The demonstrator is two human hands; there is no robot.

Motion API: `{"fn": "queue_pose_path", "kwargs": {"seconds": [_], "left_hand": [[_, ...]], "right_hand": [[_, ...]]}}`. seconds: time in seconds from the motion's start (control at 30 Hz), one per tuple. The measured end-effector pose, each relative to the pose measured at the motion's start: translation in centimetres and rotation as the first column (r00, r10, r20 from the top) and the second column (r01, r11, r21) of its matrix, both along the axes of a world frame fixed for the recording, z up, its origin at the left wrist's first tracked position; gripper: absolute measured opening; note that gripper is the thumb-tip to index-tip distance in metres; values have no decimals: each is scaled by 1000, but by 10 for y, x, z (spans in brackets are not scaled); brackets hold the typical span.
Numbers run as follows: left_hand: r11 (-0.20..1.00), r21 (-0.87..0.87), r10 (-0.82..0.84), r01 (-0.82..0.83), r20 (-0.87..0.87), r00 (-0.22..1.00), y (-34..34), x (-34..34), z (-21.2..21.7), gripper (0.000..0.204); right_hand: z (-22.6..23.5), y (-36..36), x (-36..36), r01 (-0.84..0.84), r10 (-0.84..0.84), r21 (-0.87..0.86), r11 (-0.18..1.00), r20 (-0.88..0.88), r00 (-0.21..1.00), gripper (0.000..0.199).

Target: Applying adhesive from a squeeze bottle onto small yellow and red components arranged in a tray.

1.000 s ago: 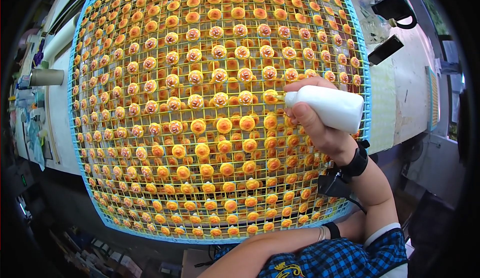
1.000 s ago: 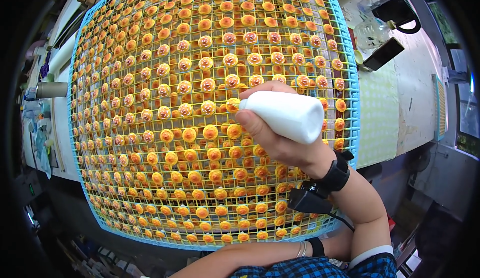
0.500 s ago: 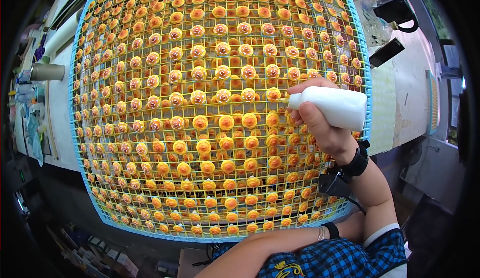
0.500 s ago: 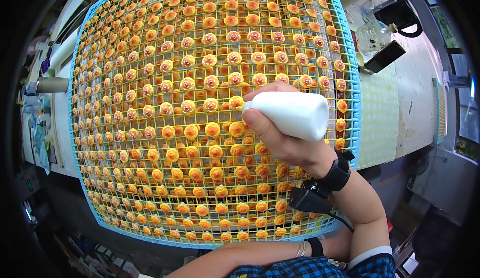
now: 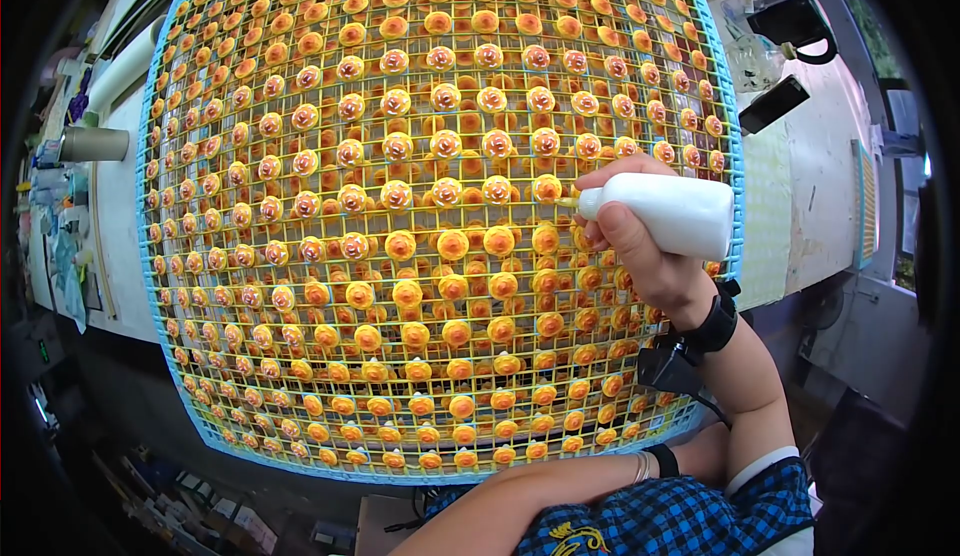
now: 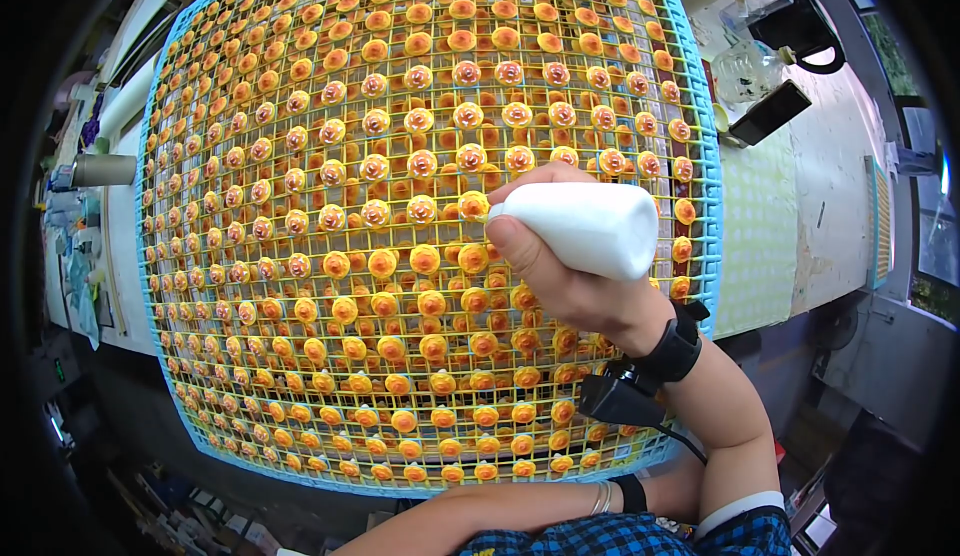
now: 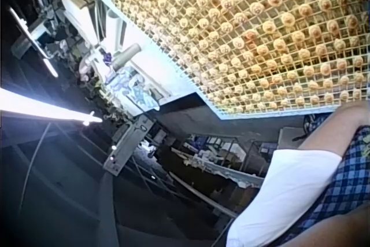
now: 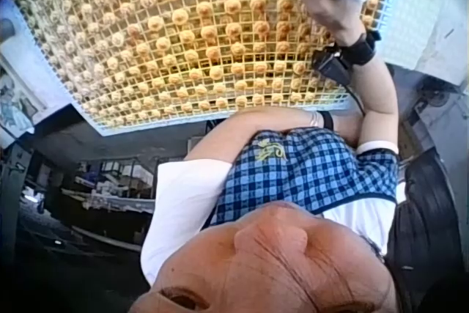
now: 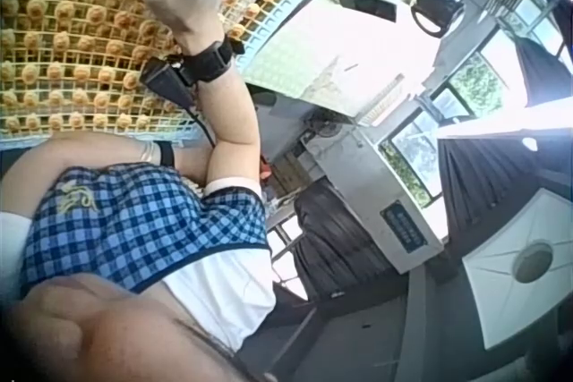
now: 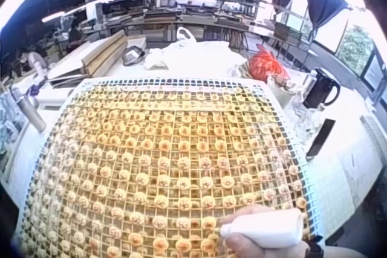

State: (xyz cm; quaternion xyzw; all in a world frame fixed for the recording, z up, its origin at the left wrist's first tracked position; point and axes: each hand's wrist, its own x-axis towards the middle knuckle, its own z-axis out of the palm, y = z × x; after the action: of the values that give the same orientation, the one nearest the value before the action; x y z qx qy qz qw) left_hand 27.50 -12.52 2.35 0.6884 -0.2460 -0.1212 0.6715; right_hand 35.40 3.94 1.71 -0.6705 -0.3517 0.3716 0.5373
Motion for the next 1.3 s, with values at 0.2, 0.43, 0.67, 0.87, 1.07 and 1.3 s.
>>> {"fn": "queue_pose_path", "kwargs": {"seconds": [0.2, 0.43, 0.67, 0.87, 1.07, 1.3], "left_hand": [[998, -56, 29, -31, -41, 999, -11, -1, -5, 18], [986, -140, 79, -86, -55, 995, -12, -3, -7, 17], [977, -147, 145, -153, -58, 988, -17, -4, -9, 16], [964, -149, 221, -222, -22, 975, -25, -5, -11, 15], [958, -202, 195, -203, -56, 979, -20, -4, -12, 15], [943, -208, 263, -258, -5, 965, -36, -7, -17, 15]], "right_hand": [[-2, -2, -1, 12, -12, 29, 1000, 23, 1000, 12], [-1, -4, 0, 66, -67, 23, 998, 61, 996, 10], [-1, -2, -1, 66, -66, 12, 998, 21, 998, 11], [0, -2, 1, 51, -52, 18, 999, 89, 995, 10], [-3, -2, 1, 63, -64, 38, 997, 40, 997, 9], [-1, -2, 0, 43, -47, 49, 998, 81, 996, 9]]}}
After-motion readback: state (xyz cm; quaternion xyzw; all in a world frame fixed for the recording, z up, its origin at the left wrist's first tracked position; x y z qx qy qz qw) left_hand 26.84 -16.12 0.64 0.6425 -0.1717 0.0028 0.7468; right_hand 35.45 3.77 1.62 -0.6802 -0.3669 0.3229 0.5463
